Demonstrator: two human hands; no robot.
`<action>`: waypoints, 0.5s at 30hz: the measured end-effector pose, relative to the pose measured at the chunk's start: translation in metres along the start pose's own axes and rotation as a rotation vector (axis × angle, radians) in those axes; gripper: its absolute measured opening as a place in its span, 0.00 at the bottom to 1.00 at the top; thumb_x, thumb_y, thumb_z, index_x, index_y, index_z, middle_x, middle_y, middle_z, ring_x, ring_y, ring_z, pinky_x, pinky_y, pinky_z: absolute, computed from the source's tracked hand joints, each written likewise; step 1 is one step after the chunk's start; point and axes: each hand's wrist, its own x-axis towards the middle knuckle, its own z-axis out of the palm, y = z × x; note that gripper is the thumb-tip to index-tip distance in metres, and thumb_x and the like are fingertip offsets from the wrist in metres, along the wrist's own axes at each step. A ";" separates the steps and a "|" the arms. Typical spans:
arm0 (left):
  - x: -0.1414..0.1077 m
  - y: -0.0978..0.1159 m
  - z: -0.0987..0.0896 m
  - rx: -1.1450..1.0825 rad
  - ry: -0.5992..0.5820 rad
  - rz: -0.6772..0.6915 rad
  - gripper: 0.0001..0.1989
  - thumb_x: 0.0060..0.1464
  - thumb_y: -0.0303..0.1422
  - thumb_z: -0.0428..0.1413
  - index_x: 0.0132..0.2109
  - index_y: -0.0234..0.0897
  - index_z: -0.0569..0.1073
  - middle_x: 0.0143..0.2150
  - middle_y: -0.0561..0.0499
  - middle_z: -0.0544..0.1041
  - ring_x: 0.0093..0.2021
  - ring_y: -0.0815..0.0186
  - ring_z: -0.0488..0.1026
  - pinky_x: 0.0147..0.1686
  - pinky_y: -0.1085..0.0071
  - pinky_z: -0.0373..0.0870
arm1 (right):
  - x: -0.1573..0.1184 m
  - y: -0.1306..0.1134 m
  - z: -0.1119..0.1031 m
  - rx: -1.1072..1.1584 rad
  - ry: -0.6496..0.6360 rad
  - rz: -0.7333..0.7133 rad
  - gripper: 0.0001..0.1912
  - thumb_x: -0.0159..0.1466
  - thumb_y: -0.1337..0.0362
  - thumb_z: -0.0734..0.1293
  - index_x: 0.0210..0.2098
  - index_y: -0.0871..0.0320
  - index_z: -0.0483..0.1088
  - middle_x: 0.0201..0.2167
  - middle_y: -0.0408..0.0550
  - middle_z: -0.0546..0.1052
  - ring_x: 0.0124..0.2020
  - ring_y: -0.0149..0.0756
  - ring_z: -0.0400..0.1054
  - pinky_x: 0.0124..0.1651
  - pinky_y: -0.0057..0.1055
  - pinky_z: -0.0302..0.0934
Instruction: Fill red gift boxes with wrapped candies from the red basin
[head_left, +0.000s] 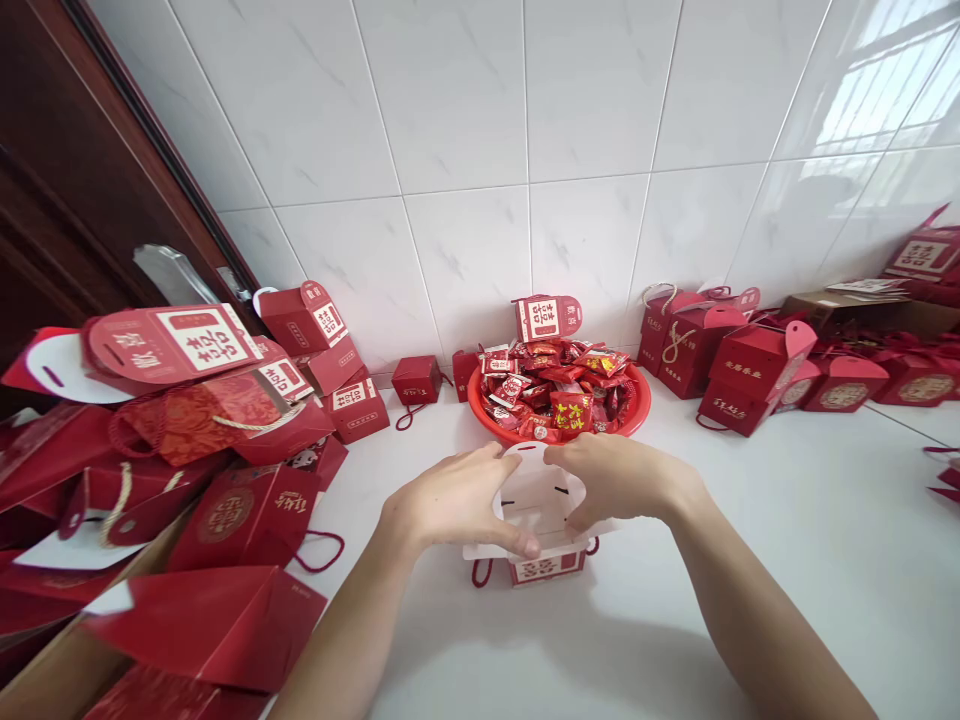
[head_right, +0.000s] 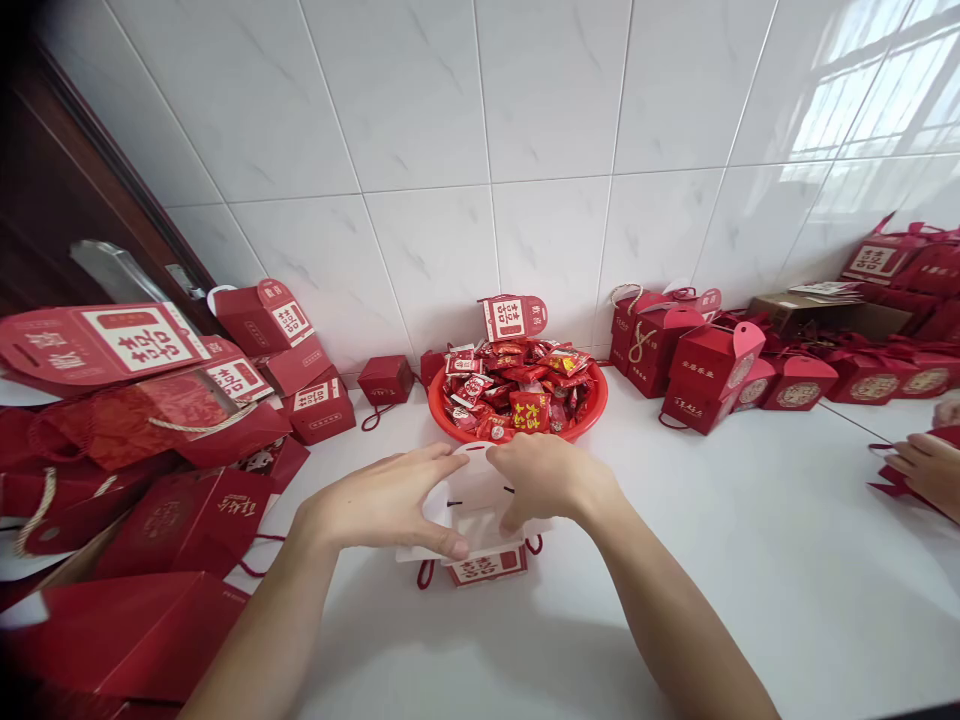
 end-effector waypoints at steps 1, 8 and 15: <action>0.000 0.000 0.000 -0.002 -0.007 0.001 0.48 0.41 0.60 0.61 0.66 0.44 0.65 0.64 0.43 0.69 0.61 0.45 0.69 0.50 0.62 0.69 | 0.000 0.000 0.000 0.005 -0.014 -0.008 0.28 0.53 0.56 0.74 0.52 0.57 0.70 0.46 0.52 0.75 0.45 0.48 0.71 0.32 0.31 0.54; 0.001 0.007 0.005 -0.033 -0.052 -0.016 0.50 0.31 0.58 0.65 0.60 0.39 0.67 0.46 0.44 0.78 0.47 0.48 0.75 0.33 0.67 0.68 | 0.001 0.002 -0.001 0.031 -0.083 -0.040 0.33 0.50 0.53 0.77 0.52 0.57 0.70 0.46 0.52 0.74 0.44 0.48 0.70 0.30 0.31 0.53; -0.003 0.016 0.018 -0.065 0.003 -0.108 0.44 0.21 0.55 0.70 0.48 0.40 0.69 0.41 0.47 0.78 0.42 0.48 0.76 0.25 0.68 0.62 | 0.001 -0.002 -0.002 0.058 -0.121 -0.117 0.31 0.50 0.58 0.76 0.53 0.55 0.72 0.47 0.49 0.76 0.46 0.48 0.71 0.31 0.30 0.54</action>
